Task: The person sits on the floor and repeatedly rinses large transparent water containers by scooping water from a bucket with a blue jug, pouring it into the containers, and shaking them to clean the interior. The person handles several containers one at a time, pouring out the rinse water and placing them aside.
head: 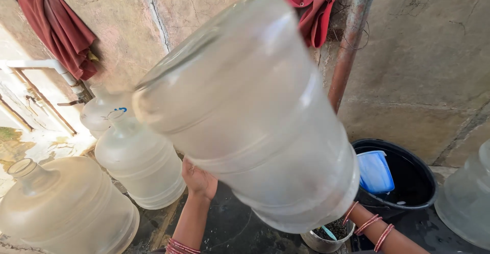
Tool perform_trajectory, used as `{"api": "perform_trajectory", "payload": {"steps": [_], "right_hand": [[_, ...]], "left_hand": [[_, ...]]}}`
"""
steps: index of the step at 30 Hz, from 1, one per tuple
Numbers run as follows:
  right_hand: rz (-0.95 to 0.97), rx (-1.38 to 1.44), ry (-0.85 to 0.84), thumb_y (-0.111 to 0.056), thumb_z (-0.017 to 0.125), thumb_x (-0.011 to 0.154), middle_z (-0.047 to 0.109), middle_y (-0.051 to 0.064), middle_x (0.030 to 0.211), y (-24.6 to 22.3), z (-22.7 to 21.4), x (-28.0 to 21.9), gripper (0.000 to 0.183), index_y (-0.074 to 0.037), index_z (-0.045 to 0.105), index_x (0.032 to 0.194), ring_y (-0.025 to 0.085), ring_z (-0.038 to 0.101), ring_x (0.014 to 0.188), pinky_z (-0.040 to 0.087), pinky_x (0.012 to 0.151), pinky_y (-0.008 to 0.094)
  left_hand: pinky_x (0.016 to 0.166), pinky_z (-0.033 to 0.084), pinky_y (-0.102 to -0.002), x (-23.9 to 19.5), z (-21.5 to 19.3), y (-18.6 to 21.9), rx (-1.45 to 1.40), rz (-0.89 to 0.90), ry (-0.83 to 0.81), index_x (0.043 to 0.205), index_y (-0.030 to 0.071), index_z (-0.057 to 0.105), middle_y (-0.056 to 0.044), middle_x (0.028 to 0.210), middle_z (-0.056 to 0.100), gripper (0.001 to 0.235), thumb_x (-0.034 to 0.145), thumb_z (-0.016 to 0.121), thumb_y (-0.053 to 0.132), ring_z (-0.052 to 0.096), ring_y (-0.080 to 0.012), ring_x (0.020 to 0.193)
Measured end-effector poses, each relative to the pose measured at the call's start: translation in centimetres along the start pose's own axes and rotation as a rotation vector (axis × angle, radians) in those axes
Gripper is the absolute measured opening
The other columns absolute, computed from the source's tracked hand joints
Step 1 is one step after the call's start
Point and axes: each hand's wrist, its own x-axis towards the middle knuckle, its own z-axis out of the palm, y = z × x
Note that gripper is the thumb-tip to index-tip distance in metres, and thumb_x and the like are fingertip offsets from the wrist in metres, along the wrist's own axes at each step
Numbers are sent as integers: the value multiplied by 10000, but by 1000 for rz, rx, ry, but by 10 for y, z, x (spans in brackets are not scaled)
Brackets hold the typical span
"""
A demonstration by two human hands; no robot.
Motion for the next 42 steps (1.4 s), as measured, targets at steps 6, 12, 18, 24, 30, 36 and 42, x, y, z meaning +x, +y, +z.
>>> {"api": "perform_trajectory", "payload": {"steps": [6,12,18,24,30,36,42], "right_hand": [[327,-219,-184,-418,865,689,692,107,1291,-63,-19,-5,704,-135,649,1296,263,655,1241,492,1111,376],[-42,-224,48,-294,849,733,660,205,1287,-15,8,-7,642,-25,632,1274,355,600,1228,445,1065,452],[52,-31,86,-228,823,758,700,153,1243,67,19,-32,565,-47,641,1261,309,643,1194,499,1022,435],[151,-288,61,-323,875,698,773,95,1151,20,-17,-27,518,-132,733,1158,250,741,1105,583,981,393],[277,-263,23,-332,911,651,705,140,1237,-37,-16,-9,666,-107,699,1240,304,701,1122,564,960,422],[53,68,160,-352,874,694,730,136,1195,17,16,-5,687,-99,646,1290,285,714,1131,571,977,407],[41,13,62,-394,875,695,750,145,1145,9,8,-6,752,-107,605,1336,288,738,1084,582,952,397]], "left_hand": [[1055,424,-512,3,-33,-18,113,153,36,1463,-1,478,-167,1419,552,643,1093,368,513,530,-347,1279],[1076,417,-480,-3,9,-6,103,-54,101,1487,52,421,-104,1463,529,699,999,326,544,515,-299,1320],[1125,364,-390,-7,31,0,278,-133,-142,1594,74,316,-87,1546,500,919,932,269,710,495,-237,1369],[993,448,-465,13,-29,-35,-200,128,-232,1379,37,530,-146,1324,593,609,1110,326,544,573,-321,1188],[955,493,-497,6,-13,-32,-86,155,57,1395,60,554,-138,1311,607,606,1060,405,541,600,-329,1167],[1104,422,-446,-8,36,11,-120,-144,-135,1463,47,510,-105,1493,553,826,922,423,665,538,-267,1346],[1074,425,-476,0,14,12,-153,-116,-81,1477,43,507,-106,1420,555,841,961,408,700,547,-279,1272]]}}
